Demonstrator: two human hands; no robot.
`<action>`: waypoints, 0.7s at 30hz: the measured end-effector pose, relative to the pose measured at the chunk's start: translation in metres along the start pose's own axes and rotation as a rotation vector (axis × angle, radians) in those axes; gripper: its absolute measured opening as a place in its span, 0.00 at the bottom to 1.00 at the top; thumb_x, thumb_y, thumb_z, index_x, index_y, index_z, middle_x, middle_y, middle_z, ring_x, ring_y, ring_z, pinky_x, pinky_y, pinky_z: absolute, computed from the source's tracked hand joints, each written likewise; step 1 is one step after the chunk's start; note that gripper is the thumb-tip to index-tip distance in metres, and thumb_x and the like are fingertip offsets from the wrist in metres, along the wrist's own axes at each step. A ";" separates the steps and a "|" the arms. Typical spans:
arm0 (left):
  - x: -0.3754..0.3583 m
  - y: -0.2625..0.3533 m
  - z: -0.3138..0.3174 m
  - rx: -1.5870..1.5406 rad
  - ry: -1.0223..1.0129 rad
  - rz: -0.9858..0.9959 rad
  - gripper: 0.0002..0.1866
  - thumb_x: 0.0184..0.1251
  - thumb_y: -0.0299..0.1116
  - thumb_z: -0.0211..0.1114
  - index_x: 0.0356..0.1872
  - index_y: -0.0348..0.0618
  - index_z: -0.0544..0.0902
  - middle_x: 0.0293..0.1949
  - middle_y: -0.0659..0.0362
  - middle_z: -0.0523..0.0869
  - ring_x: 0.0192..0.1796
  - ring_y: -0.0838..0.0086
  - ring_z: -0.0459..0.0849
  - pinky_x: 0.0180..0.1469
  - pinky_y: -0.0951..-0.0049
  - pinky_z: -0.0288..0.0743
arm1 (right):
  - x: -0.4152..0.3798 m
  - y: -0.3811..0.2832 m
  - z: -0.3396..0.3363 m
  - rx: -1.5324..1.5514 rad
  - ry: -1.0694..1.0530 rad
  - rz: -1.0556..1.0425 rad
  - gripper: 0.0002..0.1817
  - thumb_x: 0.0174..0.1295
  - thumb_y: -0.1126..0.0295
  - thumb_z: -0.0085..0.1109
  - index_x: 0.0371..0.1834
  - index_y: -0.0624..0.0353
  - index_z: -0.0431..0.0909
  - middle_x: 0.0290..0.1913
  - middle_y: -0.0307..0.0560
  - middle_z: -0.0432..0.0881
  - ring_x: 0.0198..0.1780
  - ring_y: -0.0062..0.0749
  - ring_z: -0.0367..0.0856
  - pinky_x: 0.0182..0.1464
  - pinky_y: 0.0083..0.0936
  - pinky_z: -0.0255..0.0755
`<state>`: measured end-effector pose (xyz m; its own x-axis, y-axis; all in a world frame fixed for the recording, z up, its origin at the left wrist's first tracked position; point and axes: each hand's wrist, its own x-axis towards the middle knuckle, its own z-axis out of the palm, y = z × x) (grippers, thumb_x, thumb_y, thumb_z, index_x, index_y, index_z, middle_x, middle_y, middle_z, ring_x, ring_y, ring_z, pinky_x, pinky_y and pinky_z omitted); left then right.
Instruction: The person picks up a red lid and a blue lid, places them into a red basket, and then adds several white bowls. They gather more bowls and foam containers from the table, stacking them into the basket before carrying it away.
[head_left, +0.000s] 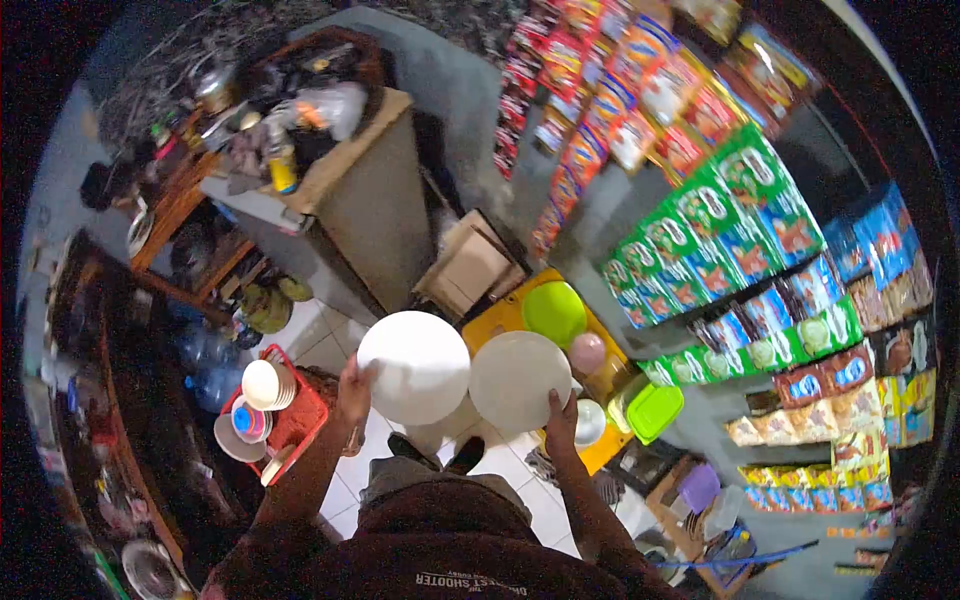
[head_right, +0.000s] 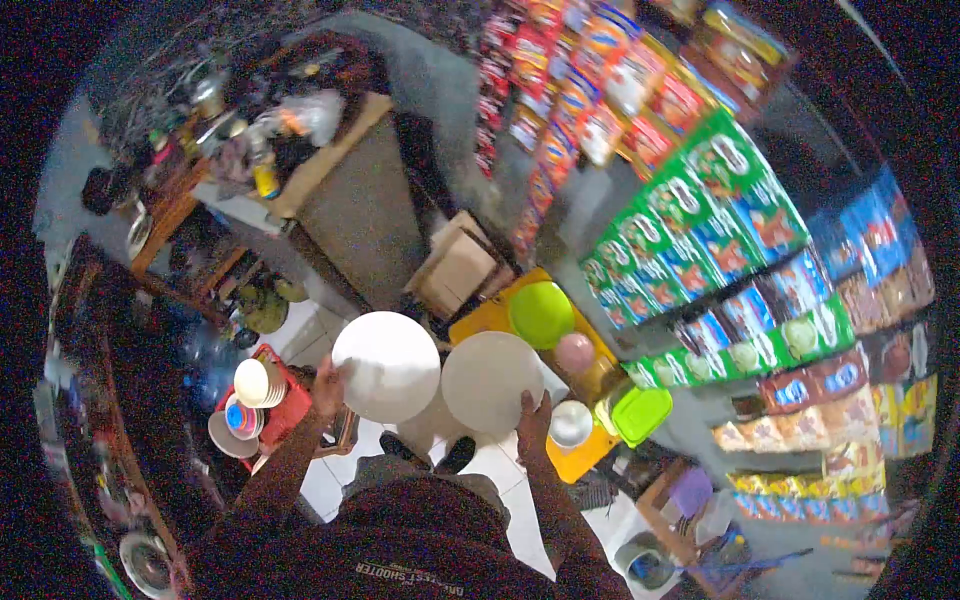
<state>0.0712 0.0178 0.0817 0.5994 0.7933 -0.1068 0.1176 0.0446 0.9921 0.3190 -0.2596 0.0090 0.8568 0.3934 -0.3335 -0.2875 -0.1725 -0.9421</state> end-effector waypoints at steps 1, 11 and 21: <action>0.002 -0.027 -0.016 -0.147 -0.019 -0.020 0.17 0.70 0.33 0.53 0.57 0.38 0.71 0.46 0.61 0.80 0.46 0.79 0.76 0.50 0.76 0.71 | -0.022 -0.053 0.022 0.184 -0.087 0.059 0.36 0.65 0.58 0.53 0.70 0.62 0.50 0.63 0.57 0.65 0.63 0.45 0.65 0.65 0.36 0.60; -0.037 0.030 -0.061 -0.322 0.229 -0.006 0.17 0.70 0.31 0.51 0.56 0.35 0.70 0.46 0.56 0.80 0.47 0.76 0.76 0.51 0.73 0.71 | -0.045 -0.125 0.187 -0.246 -0.536 -0.510 0.17 0.66 0.68 0.45 0.54 0.65 0.74 0.55 0.58 0.75 0.60 0.45 0.70 0.64 0.33 0.60; -0.047 0.099 -0.163 0.315 0.381 0.107 0.17 0.67 0.33 0.55 0.52 0.34 0.70 0.44 0.48 0.79 0.44 0.65 0.80 0.47 0.67 0.73 | -0.096 -0.162 0.296 -0.253 -0.557 -0.532 0.19 0.63 0.61 0.59 0.46 0.68 0.78 0.39 0.50 0.83 0.41 0.29 0.79 0.47 0.25 0.71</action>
<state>-0.0741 0.0840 0.1954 0.2971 0.9511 0.0848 0.3398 -0.1883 0.9215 0.1570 -0.0023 0.1829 0.4930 0.8608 0.1260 0.2615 -0.0085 -0.9652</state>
